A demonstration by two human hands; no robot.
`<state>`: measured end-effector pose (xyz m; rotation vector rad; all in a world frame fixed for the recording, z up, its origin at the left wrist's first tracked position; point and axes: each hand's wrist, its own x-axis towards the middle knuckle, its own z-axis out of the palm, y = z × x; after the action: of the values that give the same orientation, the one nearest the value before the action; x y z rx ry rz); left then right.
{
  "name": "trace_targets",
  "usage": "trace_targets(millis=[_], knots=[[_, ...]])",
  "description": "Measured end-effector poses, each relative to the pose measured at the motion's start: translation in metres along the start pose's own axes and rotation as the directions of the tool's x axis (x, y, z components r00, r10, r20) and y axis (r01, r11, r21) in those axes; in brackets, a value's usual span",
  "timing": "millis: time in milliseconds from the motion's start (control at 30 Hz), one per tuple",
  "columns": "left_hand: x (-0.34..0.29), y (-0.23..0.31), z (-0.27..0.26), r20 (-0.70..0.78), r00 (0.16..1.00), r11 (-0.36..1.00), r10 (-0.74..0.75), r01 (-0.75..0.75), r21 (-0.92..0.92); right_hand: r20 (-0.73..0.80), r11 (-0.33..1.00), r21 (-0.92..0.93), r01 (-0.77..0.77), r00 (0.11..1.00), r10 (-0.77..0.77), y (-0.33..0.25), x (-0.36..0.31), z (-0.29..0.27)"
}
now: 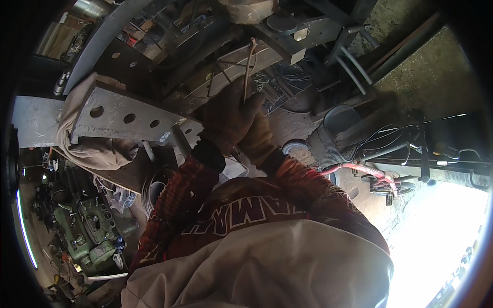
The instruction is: The person secures a bundle of wire with a short piece of copper wire by twisting the ends together using gloved hands.
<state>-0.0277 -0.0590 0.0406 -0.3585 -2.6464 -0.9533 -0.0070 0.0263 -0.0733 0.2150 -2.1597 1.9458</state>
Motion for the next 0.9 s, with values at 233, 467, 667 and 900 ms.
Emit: trace_targets(millis=[233, 467, 667, 900], knots=[[-0.020, -0.022, -0.038, 0.354, 0.932, 0.944, 0.070, -0.176, 0.277, 0.340, 0.869, -0.458, 0.186, 0.940, -0.022, -0.086, 0.008, -0.069], [0.001, 0.007, -0.034, 0.237, 0.907, 0.833, 0.348, -0.415, 0.367, 0.537, 0.865, -0.378, 0.330, 0.839, -0.086, -0.031, 0.035, -0.101], [-0.021, 0.052, 0.025, 0.164, 0.985, 0.968, 0.050, -0.088, 0.234, 0.326, 0.976, -0.052, -0.211, 0.920, 0.217, 0.003, 0.068, -0.116], [-0.026, 0.036, 0.053, 0.390, 0.904, 0.915, -0.176, 0.004, 0.403, 0.329, 0.952, -0.265, 0.156, 0.942, -0.063, 0.046, 0.079, -0.113]])
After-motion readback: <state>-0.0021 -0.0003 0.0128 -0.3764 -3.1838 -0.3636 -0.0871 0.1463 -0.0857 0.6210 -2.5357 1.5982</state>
